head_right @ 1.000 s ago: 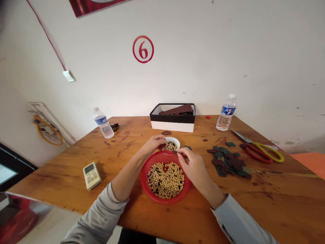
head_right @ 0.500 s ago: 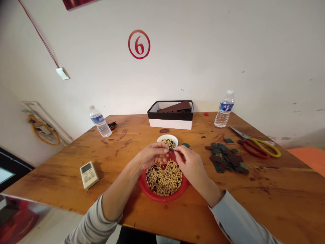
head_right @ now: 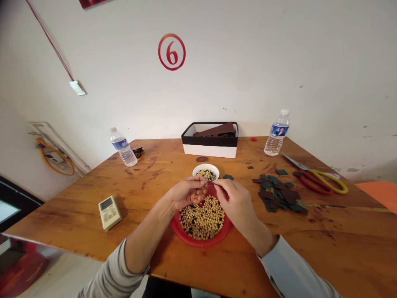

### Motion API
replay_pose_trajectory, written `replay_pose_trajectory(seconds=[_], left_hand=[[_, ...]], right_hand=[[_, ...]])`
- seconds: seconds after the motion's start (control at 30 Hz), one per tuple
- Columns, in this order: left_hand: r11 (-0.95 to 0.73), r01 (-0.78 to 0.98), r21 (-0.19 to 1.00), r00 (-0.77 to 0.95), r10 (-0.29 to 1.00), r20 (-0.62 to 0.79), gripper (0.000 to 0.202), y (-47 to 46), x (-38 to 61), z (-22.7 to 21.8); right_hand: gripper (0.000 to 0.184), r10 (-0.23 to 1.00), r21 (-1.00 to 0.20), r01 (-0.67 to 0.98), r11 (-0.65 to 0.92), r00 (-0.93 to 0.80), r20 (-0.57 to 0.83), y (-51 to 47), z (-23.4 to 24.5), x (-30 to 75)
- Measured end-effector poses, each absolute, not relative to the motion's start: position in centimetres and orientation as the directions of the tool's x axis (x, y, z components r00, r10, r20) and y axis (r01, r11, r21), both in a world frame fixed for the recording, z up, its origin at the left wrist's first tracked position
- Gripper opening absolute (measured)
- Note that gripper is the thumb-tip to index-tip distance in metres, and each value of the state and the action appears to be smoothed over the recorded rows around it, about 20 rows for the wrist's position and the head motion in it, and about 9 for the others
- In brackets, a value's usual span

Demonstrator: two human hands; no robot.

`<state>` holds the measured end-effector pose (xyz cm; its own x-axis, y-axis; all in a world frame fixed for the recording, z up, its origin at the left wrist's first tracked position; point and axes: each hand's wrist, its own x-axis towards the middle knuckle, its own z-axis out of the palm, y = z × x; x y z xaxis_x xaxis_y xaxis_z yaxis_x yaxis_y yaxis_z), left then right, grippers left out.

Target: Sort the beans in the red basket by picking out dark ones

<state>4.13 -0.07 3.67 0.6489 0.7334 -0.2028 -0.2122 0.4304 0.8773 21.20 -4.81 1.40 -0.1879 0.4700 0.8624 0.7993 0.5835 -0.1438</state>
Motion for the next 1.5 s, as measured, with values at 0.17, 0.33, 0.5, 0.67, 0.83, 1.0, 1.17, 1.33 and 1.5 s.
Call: replay_pose_trajectory(seconds=[0.17,0.33,0.5,0.67,0.83,1.0,1.17,1.33,1.5], left_hand=[[0.437,-0.22,0.872,0.661,0.724,-0.196,0.02,-0.1,4.2,3.5],[0.446,-0.197,0.873,0.696,0.691,-0.196,0.018,-0.2,4.4,3.4],[0.422,-0.128,0.897,0.691,0.687,-0.225,0.016,-0.4,4.6,3.4],[0.396,-0.072,0.915,0.711,0.664,-0.231,0.015,-0.8,4.5,3.7],[0.305,0.035,0.952,0.684,0.687,-0.246,0.015,-1.1,4.4,4.1],[-0.025,0.231,0.973,0.291,0.956,-0.044,0.02,1.1,4.8,4.4],[-0.035,0.225,0.974,0.18,0.984,-0.006,0.015,3.1,4.6,4.6],[0.122,-0.017,0.992,0.326,0.939,-0.109,0.023,1.4,3.5,4.7],[-0.078,0.366,0.928,0.531,0.836,-0.139,0.023,-0.3,2.8,4.2]], right_hand=[[0.013,0.404,0.019,0.797,0.604,-0.327,0.854,-4.8,1.4,21.2],[0.013,0.383,0.064,0.779,0.623,-0.375,0.844,-4.7,1.4,21.1],[0.015,0.395,0.052,0.787,0.615,-0.365,0.843,-4.7,1.5,21.2],[0.018,0.411,0.045,0.788,0.614,-0.369,0.834,-4.8,1.5,21.3],[0.02,0.465,-0.037,0.801,0.597,-0.308,0.83,-4.7,1.4,21.4],[0.016,0.48,-0.145,0.808,0.571,-0.185,0.858,-4.6,1.4,21.5],[0.016,0.479,-0.145,0.809,0.57,-0.184,0.859,-4.5,1.2,21.6],[0.016,0.497,-0.18,0.808,0.561,-0.155,0.853,-4.5,1.2,21.6],[0.016,0.481,-0.17,0.807,0.565,-0.155,0.863,-4.5,1.2,21.5]])
